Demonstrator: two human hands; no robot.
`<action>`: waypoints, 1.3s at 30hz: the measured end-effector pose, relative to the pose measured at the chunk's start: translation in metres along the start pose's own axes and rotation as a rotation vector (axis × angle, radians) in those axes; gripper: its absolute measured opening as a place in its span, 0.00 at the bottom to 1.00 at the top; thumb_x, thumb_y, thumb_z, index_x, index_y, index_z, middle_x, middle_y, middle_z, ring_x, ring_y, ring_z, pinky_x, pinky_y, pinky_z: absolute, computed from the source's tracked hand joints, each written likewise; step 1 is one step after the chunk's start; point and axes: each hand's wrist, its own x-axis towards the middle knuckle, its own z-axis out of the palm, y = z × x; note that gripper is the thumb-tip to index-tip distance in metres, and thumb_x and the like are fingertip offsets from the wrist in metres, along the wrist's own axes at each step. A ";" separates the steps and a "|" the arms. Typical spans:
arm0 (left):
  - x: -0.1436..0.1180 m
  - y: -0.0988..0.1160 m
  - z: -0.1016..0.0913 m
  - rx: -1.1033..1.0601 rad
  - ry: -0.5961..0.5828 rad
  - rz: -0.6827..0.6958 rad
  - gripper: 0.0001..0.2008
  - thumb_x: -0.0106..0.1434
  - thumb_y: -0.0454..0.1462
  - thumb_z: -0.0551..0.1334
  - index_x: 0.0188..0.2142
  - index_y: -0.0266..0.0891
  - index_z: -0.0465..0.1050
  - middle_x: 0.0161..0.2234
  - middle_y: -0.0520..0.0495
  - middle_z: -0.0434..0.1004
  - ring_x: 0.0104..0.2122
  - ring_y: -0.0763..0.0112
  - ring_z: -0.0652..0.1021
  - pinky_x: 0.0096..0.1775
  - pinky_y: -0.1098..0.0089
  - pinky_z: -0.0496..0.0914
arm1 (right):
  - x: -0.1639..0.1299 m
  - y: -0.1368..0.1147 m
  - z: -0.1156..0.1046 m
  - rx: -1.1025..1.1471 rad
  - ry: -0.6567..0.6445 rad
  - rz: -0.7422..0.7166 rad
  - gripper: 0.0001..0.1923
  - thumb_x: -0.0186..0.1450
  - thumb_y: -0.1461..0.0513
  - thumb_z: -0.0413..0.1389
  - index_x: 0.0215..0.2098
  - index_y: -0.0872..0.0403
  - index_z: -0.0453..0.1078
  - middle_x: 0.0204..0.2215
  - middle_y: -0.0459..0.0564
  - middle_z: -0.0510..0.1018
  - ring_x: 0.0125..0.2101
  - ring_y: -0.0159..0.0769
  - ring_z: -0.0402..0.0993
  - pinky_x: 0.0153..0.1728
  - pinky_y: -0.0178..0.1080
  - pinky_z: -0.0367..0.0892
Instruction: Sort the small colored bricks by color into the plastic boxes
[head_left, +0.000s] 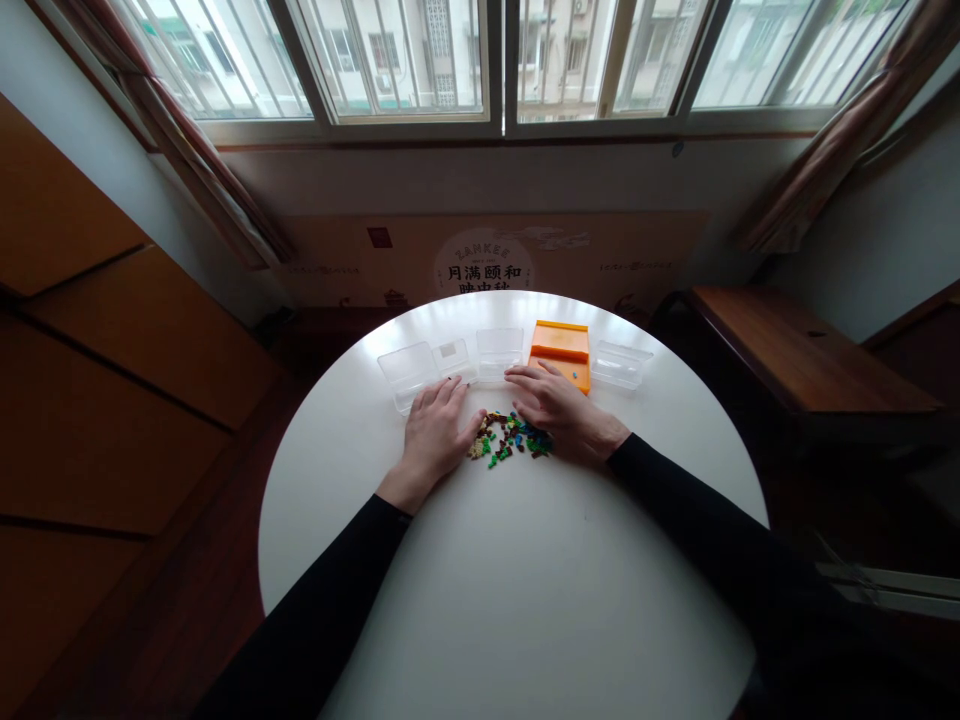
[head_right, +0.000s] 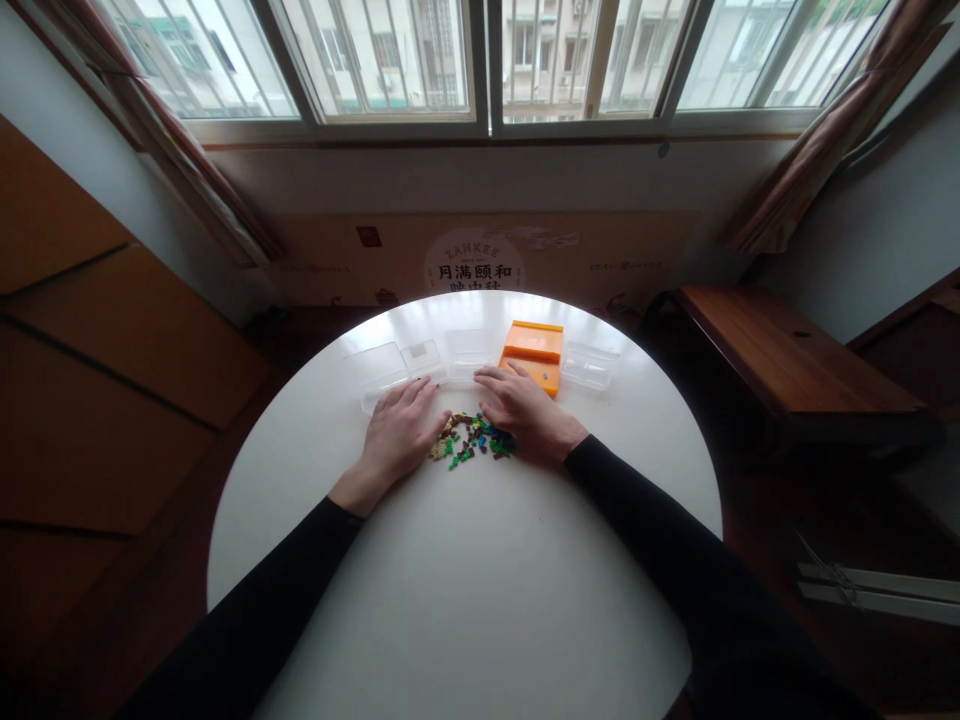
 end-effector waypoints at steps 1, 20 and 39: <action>0.000 0.000 0.000 0.006 -0.002 0.000 0.25 0.76 0.49 0.62 0.67 0.44 0.75 0.70 0.36 0.75 0.69 0.39 0.72 0.71 0.41 0.64 | 0.000 -0.001 0.000 0.000 -0.001 -0.002 0.26 0.73 0.62 0.61 0.68 0.51 0.75 0.68 0.59 0.78 0.67 0.54 0.75 0.77 0.65 0.56; -0.001 0.005 -0.005 -0.052 0.016 0.033 0.22 0.75 0.48 0.64 0.63 0.42 0.76 0.69 0.36 0.75 0.68 0.39 0.73 0.70 0.40 0.65 | -0.079 0.031 -0.060 -0.254 0.385 0.395 0.19 0.71 0.63 0.56 0.59 0.53 0.78 0.55 0.62 0.83 0.56 0.63 0.76 0.60 0.64 0.73; -0.001 0.007 -0.007 -0.070 0.015 0.053 0.18 0.74 0.48 0.66 0.58 0.44 0.78 0.66 0.39 0.78 0.65 0.41 0.75 0.67 0.42 0.68 | -0.096 0.039 -0.056 -0.294 0.250 0.418 0.12 0.71 0.51 0.64 0.44 0.49 0.77 0.41 0.56 0.85 0.42 0.53 0.79 0.46 0.53 0.74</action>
